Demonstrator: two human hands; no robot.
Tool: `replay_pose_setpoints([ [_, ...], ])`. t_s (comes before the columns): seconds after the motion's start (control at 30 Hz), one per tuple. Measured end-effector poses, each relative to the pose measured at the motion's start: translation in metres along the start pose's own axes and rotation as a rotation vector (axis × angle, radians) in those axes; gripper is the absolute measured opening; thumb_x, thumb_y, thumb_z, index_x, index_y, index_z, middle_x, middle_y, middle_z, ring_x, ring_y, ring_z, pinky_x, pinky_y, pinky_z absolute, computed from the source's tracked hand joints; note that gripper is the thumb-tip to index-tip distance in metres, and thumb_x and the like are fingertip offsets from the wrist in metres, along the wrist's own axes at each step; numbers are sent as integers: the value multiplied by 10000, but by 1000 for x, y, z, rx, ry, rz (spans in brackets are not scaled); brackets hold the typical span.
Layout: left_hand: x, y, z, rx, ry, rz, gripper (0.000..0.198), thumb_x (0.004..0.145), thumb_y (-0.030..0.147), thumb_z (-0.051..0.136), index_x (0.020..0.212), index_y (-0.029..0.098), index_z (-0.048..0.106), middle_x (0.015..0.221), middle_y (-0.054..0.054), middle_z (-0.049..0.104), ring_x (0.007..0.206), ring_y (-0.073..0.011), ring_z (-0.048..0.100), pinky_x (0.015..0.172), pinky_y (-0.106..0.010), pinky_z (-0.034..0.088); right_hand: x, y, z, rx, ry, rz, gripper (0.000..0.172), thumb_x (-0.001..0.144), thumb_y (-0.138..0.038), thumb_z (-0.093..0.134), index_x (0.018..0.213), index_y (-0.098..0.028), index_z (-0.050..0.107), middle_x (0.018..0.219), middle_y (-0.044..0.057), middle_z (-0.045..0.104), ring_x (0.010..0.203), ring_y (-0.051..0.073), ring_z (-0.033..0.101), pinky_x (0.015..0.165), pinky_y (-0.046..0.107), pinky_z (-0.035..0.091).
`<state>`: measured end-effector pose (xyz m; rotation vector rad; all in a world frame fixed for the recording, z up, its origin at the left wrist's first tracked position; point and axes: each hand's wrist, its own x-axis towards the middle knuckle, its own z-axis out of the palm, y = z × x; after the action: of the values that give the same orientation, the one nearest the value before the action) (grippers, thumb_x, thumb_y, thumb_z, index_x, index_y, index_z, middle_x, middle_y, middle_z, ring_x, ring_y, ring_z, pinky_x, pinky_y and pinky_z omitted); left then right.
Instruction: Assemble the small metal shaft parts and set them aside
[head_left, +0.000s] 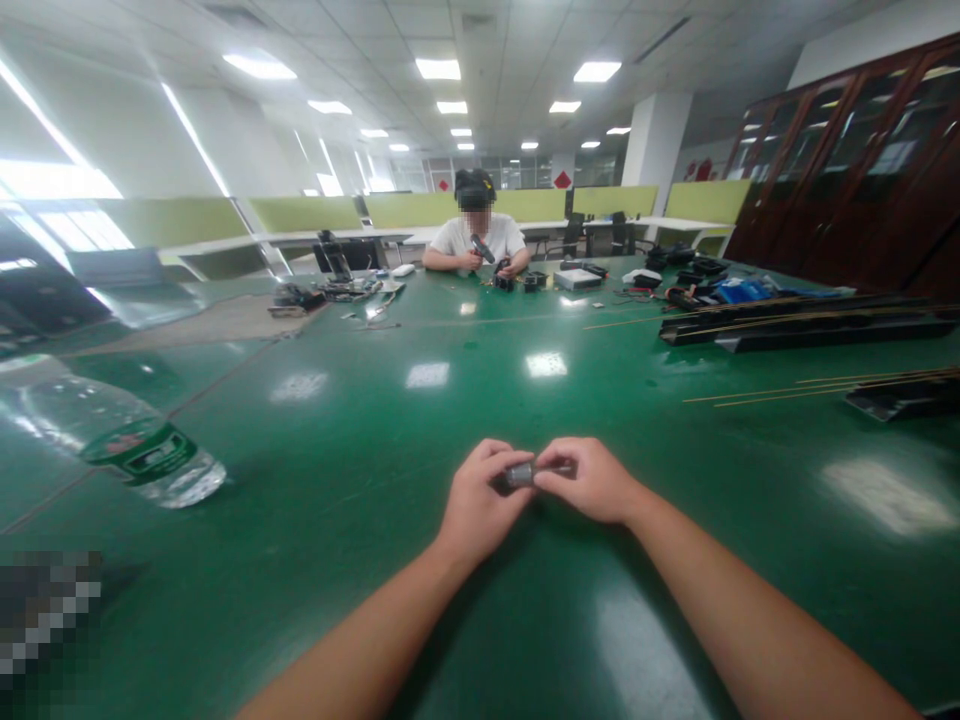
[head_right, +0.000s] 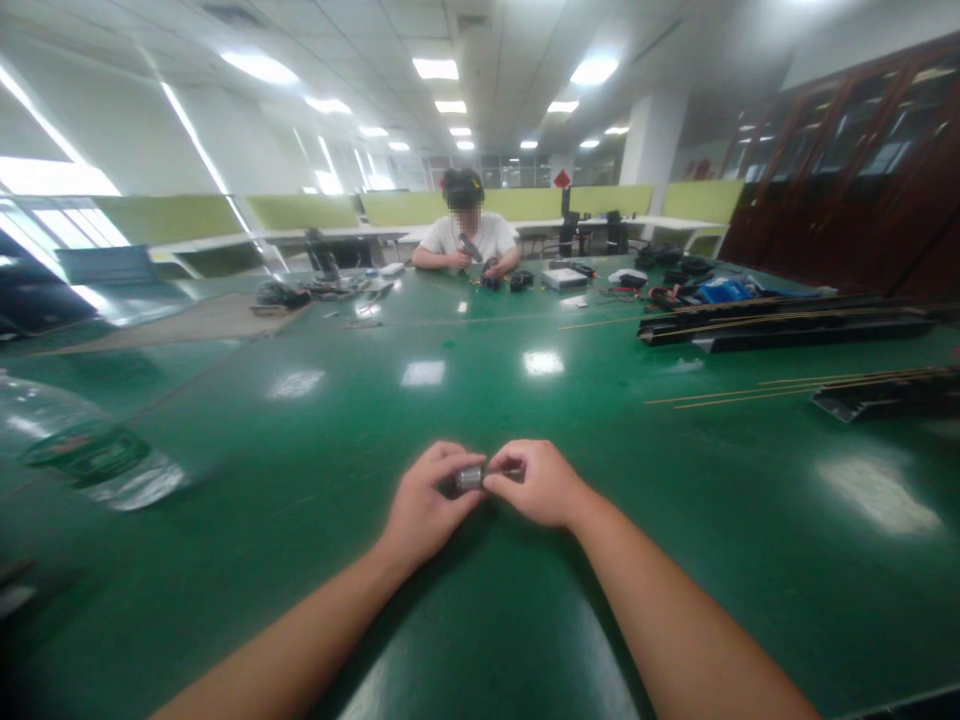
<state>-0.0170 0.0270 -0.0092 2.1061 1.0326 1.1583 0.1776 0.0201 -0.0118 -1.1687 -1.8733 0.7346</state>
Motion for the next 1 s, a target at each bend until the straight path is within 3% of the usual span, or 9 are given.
replay_pose_setpoints([
  [1.0,1,1,-1,-22,59,-27,263,700,120,794,935,227,744,931,-30,674,876,-172,631,775,-282,501,0,2,-6,37,-5,8,64,744,-146,698,797,-168,668,773,17,688,708,164,611,651,253,468],
])
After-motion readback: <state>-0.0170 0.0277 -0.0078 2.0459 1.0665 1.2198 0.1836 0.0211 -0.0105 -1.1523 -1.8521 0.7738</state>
